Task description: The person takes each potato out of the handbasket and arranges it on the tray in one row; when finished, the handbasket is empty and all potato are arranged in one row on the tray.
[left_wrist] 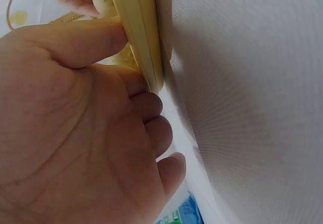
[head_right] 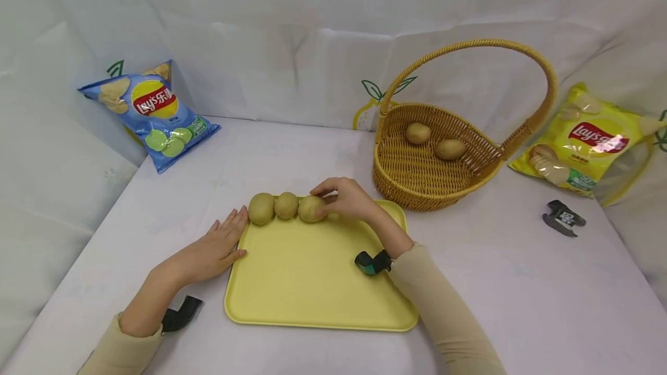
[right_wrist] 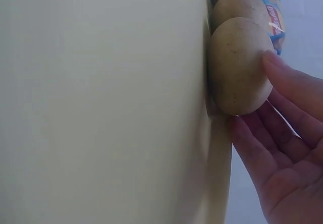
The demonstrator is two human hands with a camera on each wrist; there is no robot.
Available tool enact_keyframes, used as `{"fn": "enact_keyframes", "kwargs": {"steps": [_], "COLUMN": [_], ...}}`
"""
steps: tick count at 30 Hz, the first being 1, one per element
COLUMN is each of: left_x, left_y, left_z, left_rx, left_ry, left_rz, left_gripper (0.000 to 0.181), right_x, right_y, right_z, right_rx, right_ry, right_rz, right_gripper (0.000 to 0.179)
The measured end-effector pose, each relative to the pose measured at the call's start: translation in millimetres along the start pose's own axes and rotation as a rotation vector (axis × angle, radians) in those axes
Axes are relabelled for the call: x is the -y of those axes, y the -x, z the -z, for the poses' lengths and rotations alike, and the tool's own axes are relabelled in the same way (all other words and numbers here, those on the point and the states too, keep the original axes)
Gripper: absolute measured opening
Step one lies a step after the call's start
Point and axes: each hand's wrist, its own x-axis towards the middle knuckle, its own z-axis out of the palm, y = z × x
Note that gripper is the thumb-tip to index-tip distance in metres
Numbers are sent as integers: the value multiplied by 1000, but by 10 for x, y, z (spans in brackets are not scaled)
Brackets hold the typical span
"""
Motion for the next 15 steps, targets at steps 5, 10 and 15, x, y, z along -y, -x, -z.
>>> {"fn": "enact_keyframes", "kwargs": {"steps": [5, 10, 15], "left_x": [0, 10, 13], "left_y": [-7, -12, -13], "left_z": [0, -8, -13], "left_rx": [1, 1, 6], "left_ry": [-3, -3, -3], "left_rz": [-5, -2, 1], "left_gripper": [66, 66, 66], "right_x": [-1, 11, 32], "right_y": [8, 21, 29], "right_z": [23, 41, 62], "right_rx": [-12, -10, 4], "right_ry": [1, 13, -24], "right_rz": [-22, -13, -24], "right_gripper": [36, 37, 39]}}
